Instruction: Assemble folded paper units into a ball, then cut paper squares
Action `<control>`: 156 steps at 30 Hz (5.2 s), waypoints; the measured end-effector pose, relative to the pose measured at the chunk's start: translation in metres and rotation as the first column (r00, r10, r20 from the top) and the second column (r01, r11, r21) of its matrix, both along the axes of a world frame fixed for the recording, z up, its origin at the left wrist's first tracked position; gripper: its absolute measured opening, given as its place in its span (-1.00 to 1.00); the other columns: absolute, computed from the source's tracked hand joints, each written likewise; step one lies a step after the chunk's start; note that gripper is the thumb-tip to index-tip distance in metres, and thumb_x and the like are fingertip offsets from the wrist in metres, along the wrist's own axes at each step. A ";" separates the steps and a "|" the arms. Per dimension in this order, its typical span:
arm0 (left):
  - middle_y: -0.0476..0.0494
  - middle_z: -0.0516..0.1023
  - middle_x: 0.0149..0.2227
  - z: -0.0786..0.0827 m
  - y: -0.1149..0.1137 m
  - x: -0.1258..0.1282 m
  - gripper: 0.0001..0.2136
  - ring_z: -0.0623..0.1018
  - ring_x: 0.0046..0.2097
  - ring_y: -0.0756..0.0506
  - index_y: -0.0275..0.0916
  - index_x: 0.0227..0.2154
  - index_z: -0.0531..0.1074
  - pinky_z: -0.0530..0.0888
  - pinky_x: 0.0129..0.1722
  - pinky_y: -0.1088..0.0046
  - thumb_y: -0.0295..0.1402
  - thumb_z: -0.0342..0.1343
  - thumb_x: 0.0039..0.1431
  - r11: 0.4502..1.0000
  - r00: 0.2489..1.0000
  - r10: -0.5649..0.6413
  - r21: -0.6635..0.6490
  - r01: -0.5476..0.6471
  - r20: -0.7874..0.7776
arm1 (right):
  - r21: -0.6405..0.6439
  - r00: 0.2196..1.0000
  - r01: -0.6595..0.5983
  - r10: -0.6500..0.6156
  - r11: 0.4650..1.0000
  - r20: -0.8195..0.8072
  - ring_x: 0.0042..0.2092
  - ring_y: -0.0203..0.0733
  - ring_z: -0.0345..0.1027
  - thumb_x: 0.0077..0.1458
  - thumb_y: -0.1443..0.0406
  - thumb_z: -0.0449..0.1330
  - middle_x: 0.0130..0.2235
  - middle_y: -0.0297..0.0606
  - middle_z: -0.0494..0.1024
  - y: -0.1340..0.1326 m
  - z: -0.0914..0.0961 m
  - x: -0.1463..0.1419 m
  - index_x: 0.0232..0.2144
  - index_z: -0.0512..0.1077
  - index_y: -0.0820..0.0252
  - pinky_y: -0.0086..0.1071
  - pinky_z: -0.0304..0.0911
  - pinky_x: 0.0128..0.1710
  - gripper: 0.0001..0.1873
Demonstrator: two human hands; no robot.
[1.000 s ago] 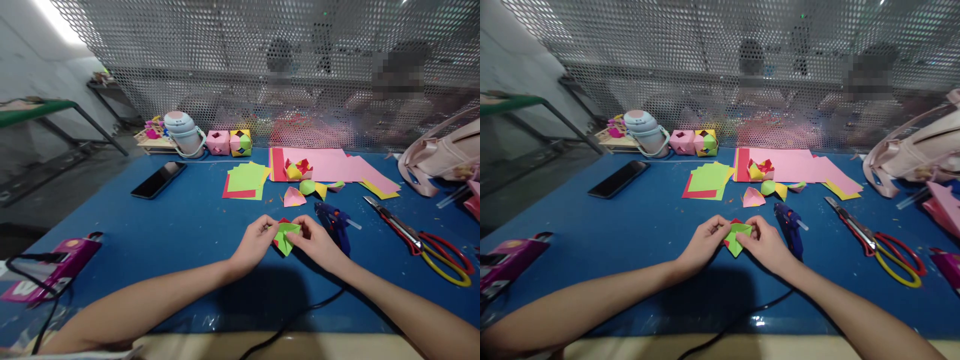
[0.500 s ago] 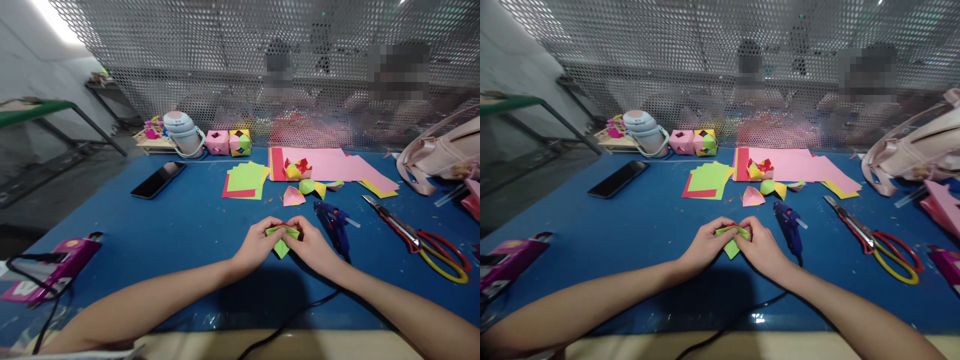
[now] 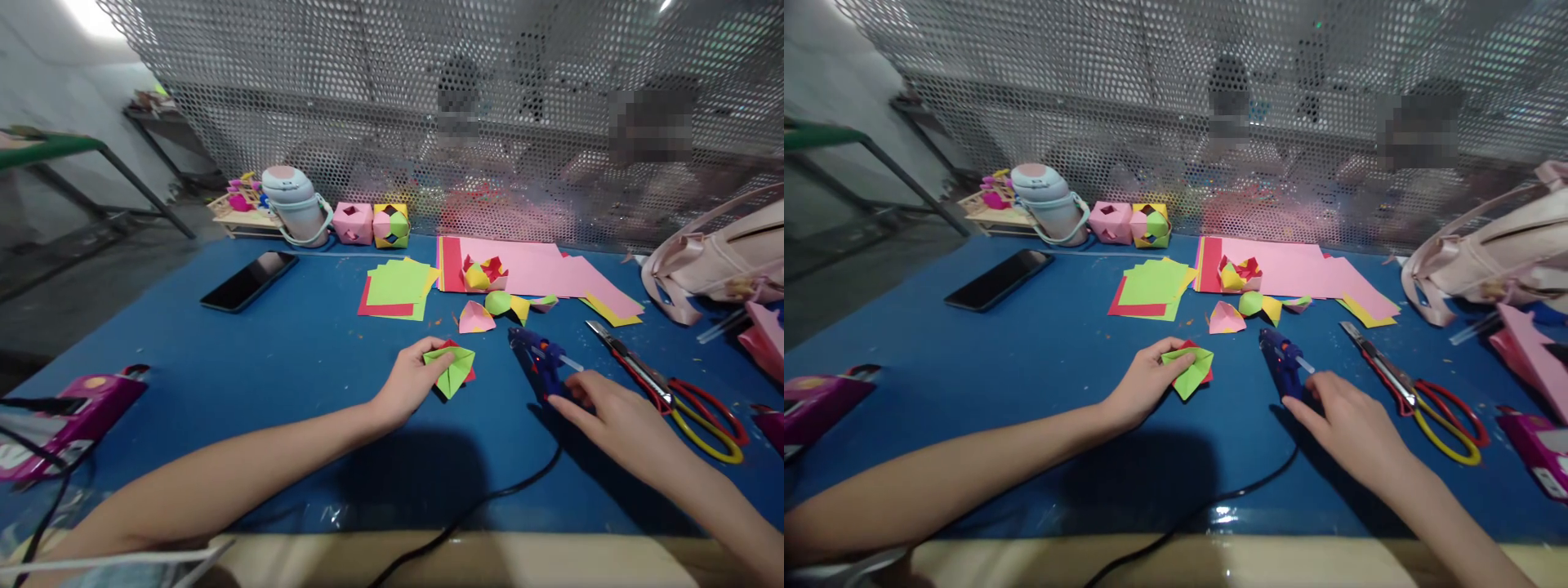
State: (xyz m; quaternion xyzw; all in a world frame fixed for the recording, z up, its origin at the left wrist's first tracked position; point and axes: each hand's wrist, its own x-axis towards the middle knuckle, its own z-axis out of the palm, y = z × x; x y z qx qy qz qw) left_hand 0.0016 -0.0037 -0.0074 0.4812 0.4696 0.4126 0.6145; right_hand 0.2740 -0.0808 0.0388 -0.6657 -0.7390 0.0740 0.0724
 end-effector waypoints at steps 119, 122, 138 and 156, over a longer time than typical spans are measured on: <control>0.01 0.45 -0.50 -0.006 0.003 0.002 -0.81 0.38 -0.42 0.00 -0.28 -0.50 0.46 0.30 -0.43 0.55 -0.25 0.08 -0.02 0.966 0.951 -0.062 0.221 0.133 -0.302 | 0.189 0.868 -0.327 0.374 0.926 -0.326 -0.43 -0.16 0.38 0.15 0.33 0.03 -0.43 -0.23 0.50 0.006 -0.019 -0.067 -0.31 0.32 0.18 -0.36 0.23 -0.44 -0.92; 0.01 0.45 -0.50 -0.006 0.002 0.002 -0.82 0.38 -0.42 0.00 -0.28 -0.51 0.47 0.30 -0.42 0.55 -0.26 0.10 -0.02 0.963 0.950 -0.052 0.235 0.129 -0.308 | 0.185 0.865 -0.335 0.380 0.924 -0.329 -0.42 -0.16 0.39 0.16 0.33 0.03 -0.43 -0.22 0.51 0.006 -0.018 -0.068 -0.31 0.33 0.18 -0.36 0.24 -0.43 -0.91; 0.08 0.41 -0.57 -0.004 0.001 0.002 -0.80 0.38 -0.51 0.04 -0.28 -0.51 0.42 0.27 -0.50 0.57 -0.22 0.19 -0.07 0.993 0.990 -0.076 0.077 0.085 -0.119 | 0.144 0.793 -0.113 0.177 0.983 -0.583 -0.53 -0.27 0.31 0.15 0.18 0.11 -0.53 -0.35 0.45 0.007 -0.012 -0.066 -0.49 0.35 0.14 -0.44 0.23 -0.52 -0.78; 0.03 0.52 -0.51 0.007 -0.005 -0.001 -0.76 0.49 -0.46 -0.01 -0.26 -0.46 0.40 0.38 -0.44 0.51 -0.20 0.24 -0.11 1.000 1.000 0.001 -0.024 -0.001 -0.004 | 0.238 0.995 0.095 -0.097 0.967 0.000 -0.38 -0.05 0.51 0.19 0.06 0.05 -0.43 -0.20 0.59 0.034 -0.032 -0.026 -0.42 0.50 0.11 -0.35 0.24 -0.49 -0.65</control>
